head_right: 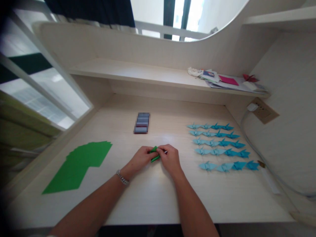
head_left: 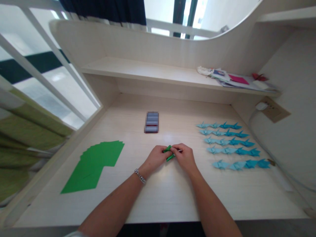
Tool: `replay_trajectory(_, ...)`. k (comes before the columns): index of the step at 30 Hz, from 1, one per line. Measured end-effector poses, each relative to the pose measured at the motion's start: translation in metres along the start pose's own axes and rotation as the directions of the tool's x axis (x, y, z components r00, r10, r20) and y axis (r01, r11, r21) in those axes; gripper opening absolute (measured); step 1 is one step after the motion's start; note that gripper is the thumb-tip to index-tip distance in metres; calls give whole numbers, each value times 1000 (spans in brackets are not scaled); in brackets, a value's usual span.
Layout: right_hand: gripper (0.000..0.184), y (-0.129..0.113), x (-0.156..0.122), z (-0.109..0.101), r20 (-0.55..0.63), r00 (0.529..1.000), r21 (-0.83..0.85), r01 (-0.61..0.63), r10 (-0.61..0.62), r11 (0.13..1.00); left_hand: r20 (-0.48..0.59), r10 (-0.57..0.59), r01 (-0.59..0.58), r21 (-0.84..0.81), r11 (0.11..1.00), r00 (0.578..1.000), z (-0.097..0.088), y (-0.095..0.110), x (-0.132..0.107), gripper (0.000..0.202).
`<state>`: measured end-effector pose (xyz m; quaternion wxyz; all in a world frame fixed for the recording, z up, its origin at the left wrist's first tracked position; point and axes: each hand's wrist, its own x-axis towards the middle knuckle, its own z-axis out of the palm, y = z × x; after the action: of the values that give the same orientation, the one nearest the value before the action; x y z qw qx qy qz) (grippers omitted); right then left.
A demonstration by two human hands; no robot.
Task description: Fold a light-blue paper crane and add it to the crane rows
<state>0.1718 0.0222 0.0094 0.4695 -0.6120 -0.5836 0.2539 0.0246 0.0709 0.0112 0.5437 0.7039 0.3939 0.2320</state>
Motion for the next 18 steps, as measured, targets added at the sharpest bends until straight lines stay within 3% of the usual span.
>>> replay_trajectory(9,15,0,1,0,-5,999,61,-43,43,997,42,9,-10,10,1000,999,1,-8,1,28)
replay_trajectory(18,16,-2,2,0,9,995,110,-100,100,989,65,-20,20,0,1000,998,0,-2,-1,26)
